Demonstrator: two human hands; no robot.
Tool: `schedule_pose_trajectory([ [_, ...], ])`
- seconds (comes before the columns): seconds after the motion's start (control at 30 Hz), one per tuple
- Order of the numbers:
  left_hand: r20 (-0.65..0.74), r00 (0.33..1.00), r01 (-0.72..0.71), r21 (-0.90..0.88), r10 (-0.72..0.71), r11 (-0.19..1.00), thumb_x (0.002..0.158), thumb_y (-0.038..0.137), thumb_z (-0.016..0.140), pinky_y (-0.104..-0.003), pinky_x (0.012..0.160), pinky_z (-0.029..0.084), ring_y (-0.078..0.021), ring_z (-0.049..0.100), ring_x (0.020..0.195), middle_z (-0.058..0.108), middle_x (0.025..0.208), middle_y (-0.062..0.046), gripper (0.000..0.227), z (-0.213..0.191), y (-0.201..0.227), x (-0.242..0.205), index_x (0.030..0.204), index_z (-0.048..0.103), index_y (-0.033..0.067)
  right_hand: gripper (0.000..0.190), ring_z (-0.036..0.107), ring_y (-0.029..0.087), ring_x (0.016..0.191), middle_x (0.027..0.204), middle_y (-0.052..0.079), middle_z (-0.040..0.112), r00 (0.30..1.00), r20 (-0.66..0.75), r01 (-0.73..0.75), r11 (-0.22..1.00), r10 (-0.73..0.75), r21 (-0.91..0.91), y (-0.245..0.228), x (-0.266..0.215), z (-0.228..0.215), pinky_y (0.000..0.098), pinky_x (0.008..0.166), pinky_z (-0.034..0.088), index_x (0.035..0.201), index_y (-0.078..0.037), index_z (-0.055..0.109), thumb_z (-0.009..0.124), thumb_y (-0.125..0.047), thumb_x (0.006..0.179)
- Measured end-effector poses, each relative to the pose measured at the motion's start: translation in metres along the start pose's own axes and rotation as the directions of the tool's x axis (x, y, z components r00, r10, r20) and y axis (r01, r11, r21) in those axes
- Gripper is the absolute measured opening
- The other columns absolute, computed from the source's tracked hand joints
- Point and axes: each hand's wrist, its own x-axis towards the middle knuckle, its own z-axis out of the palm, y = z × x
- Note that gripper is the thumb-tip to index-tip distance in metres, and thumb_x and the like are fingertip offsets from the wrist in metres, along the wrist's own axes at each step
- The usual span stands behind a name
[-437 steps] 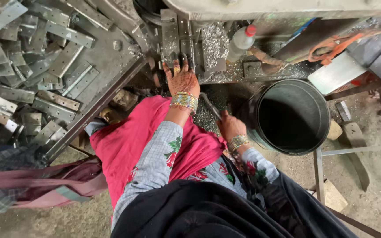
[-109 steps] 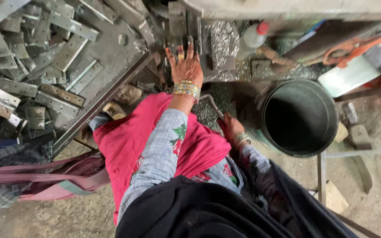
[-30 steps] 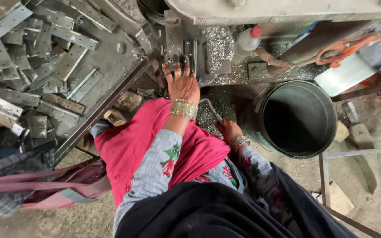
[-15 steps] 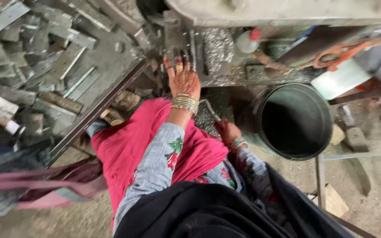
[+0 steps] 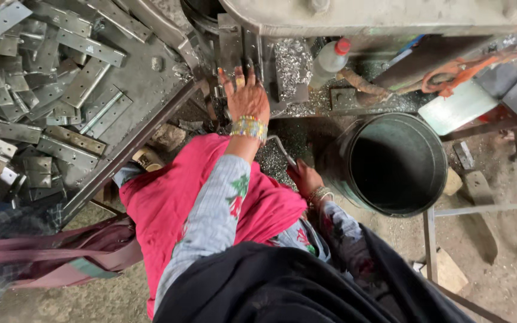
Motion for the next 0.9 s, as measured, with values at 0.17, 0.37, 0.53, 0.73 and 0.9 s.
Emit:
schedule_pose_trajectory([
  [0.17, 0.233, 0.972, -0.06, 0.098, 0.036, 0.993, 0.1, 0.027, 0.046, -0.073, 0.118, -0.002, -0.03, 0.025, 0.153, 0.044, 0.159, -0.001, 0.038, -0.005, -0.005, -0.012, 0.122, 0.074, 0.0147, 0.044, 0.068, 0.047, 0.086, 0.093, 0.025, 0.071, 0.999, 0.016, 0.038, 0.999, -0.038, 0.02, 0.002, -0.001, -0.003, 0.0557, 0.072, 0.053, 0.113, -0.007, 0.061, 0.067, -0.045, 0.093],
  [0.37, 0.246, 0.969, -0.084, 0.234, 0.025, 0.969, 0.101, 0.028, 0.044, -0.072, 0.115, -0.006, -0.0329, 0.021, 0.154, 0.04, 0.162, -0.005, 0.04, -0.021, -0.003, 0.029, 0.125, 0.073, 0.0155, 0.049, 0.07, 0.045, 0.081, 0.086, 0.021, 0.072, 0.995, 0.093, -0.011, 0.965, 0.037, -0.26, -0.047, -0.002, -0.066, 0.0559, 0.068, 0.055, 0.118, -0.009, 0.059, 0.066, -0.05, 0.092],
  [0.53, 0.317, 0.948, -0.06, 0.233, -0.018, 0.971, 0.1, 0.027, 0.046, -0.071, 0.115, -0.006, -0.0336, 0.018, 0.155, 0.037, 0.164, -0.005, 0.038, -0.033, 0.004, 0.036, 0.124, 0.074, 0.0162, 0.043, 0.069, 0.046, 0.079, 0.087, 0.023, 0.071, 1.0, 0.003, 0.002, 0.998, -0.002, -0.07, -0.031, -0.011, -0.024, 0.0555, 0.067, 0.054, 0.116, -0.009, 0.058, 0.063, -0.047, 0.096],
  [0.73, 0.236, 0.971, 0.01, 0.082, -0.029, 0.997, 0.102, 0.023, 0.047, -0.071, 0.119, -0.005, -0.0334, 0.023, 0.155, 0.042, 0.163, -0.002, 0.036, -0.024, -0.008, 0.03, 0.124, 0.074, 0.0171, 0.037, 0.068, 0.046, 0.084, 0.088, 0.024, 0.072, 0.999, -0.019, 0.028, 0.998, -0.029, -0.061, 0.03, -0.001, 0.032, 0.0562, 0.069, 0.051, 0.114, -0.012, 0.059, 0.064, -0.044, 0.097],
  [0.9, -0.131, 0.991, 0.009, -0.138, -0.028, 0.99, 0.089, 0.019, 0.059, -0.068, 0.119, 0.016, -0.0354, 0.042, 0.144, 0.058, 0.146, -0.009, 0.039, -0.036, -0.047, -0.019, 0.127, 0.068, 0.017, 0.046, 0.047, 0.057, 0.087, 0.101, 0.024, 0.075, 0.909, 0.302, -0.416, 0.665, 0.287, 0.62, 0.01, -0.01, 0.001, 0.0631, 0.059, 0.035, 0.118, -0.006, 0.077, 0.049, -0.041, 0.107],
])
